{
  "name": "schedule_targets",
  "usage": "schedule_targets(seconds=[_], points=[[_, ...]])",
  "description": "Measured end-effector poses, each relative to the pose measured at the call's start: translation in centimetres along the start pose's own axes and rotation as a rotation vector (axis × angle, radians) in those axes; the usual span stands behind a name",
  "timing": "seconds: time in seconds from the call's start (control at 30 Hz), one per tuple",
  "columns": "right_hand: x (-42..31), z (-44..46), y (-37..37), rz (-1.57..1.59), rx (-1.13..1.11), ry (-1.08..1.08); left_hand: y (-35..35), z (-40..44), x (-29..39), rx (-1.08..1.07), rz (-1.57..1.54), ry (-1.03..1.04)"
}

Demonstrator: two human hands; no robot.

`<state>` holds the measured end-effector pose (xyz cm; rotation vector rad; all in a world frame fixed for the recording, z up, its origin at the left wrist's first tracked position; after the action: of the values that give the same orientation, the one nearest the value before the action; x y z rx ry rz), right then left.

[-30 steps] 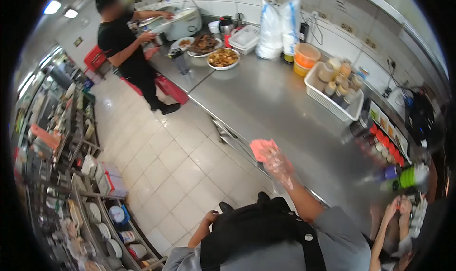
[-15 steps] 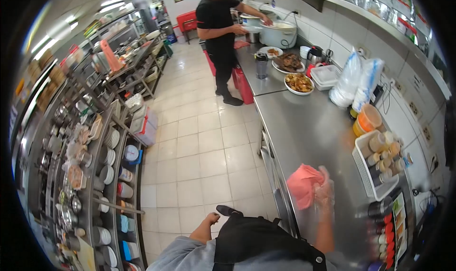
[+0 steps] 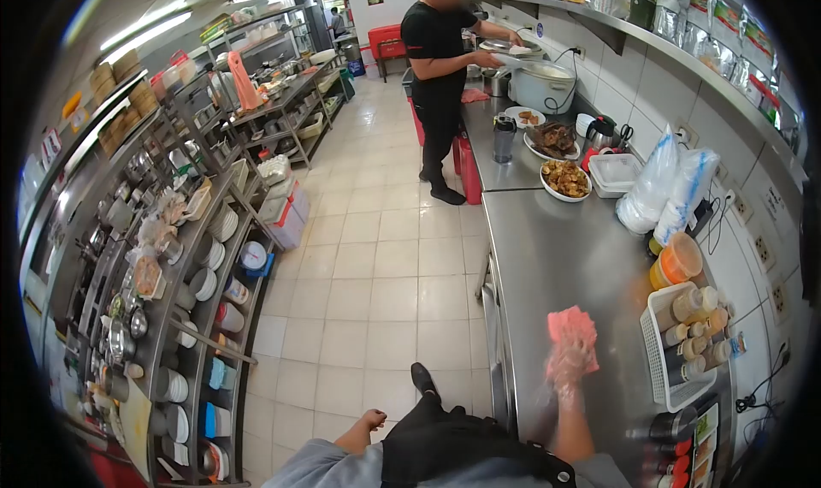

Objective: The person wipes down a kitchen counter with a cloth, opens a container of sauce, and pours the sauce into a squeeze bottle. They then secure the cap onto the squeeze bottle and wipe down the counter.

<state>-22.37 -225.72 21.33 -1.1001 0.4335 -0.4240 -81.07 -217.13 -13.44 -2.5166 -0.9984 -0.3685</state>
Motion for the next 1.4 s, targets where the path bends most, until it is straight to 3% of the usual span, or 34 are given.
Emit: schedule_targets(seconds=[0.13,0.2,0.33,0.43,0.5,0.63,0.73,0.77,0.8,0.9,0.97,1.07,1.2,1.23,1.27,1.3,1.37,1.4], points=[[8.3,4.9,5.4,-0.109,-0.091,0.118,0.0,0.8,3.3,0.038,-0.001,0.078],[11.8,6.5,5.8,-0.150,-0.097,0.324,-1.0,1.3,4.9,0.072,-0.027,0.197],[8.5,6.4,1.1,-0.169,-0.027,0.307,-3.1,1.7,5.3,0.108,-0.049,0.183],[7.9,3.7,2.3,-0.162,-0.188,0.388,-3.5,1.6,4.0,0.139,-0.060,0.149],[5.9,0.9,1.5,-0.100,-0.024,0.292,-3.1,1.5,3.2,0.118,0.006,0.111],[3.9,-3.2,1.7,-0.140,-0.037,0.283,-1.3,1.8,1.1,0.021,0.076,-0.006],[2.8,-5.4,1.3,0.126,-0.065,0.313,-0.4,2.8,1.9,-0.056,0.185,-0.004],[0.9,-5.9,1.5,0.179,-0.086,0.161,-0.7,3.1,2.8,-0.058,0.191,0.000],[-1.2,-6.2,1.7,0.233,-0.104,0.010,-1.2,3.8,4.0,-0.061,0.259,0.020],[-6.3,-6.8,-1.1,0.239,-0.135,-0.038,-2.5,5.8,9.0,-0.024,0.322,0.134],[-5.0,-6.4,1.1,0.219,-0.228,-0.025,-3.2,6.6,13.8,0.042,0.312,0.306],[-0.6,-4.0,3.1,-0.202,-0.119,-0.185,-3.4,6.7,20.0,0.123,0.335,0.458],[5.3,0.7,2.4,-0.230,-0.351,0.094,-2.7,5.4,23.8,0.132,0.322,0.560],[6.6,1.6,0.5,-0.088,-0.342,0.295,-2.4,4.4,24.8,0.124,0.334,0.577],[8.0,1.6,-0.4,0.056,-0.327,0.496,-2.0,2.2,25.4,0.064,0.394,0.491],[8.7,1.5,0.1,0.056,-0.317,0.498,-2.2,-1.3,26.9,0.066,0.395,0.500],[8.3,1.8,-0.6,0.051,-0.115,0.292,0.8,-10.7,31.6,-0.327,0.216,0.736],[8.5,1.8,-0.2,0.051,-0.106,0.296,1.4,-16.0,33.3,-0.420,0.246,0.777]])
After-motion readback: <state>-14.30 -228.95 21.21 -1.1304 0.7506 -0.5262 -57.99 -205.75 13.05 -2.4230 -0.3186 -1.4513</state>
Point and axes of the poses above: each hand's wrist, its own z-axis towards the middle knuckle, its own y-axis out of the palm, x = y × z, the point moved 10 cm from there along z, towards the middle knuckle, and after that the axes turned 1 degree about y, right-handed, at the moved point
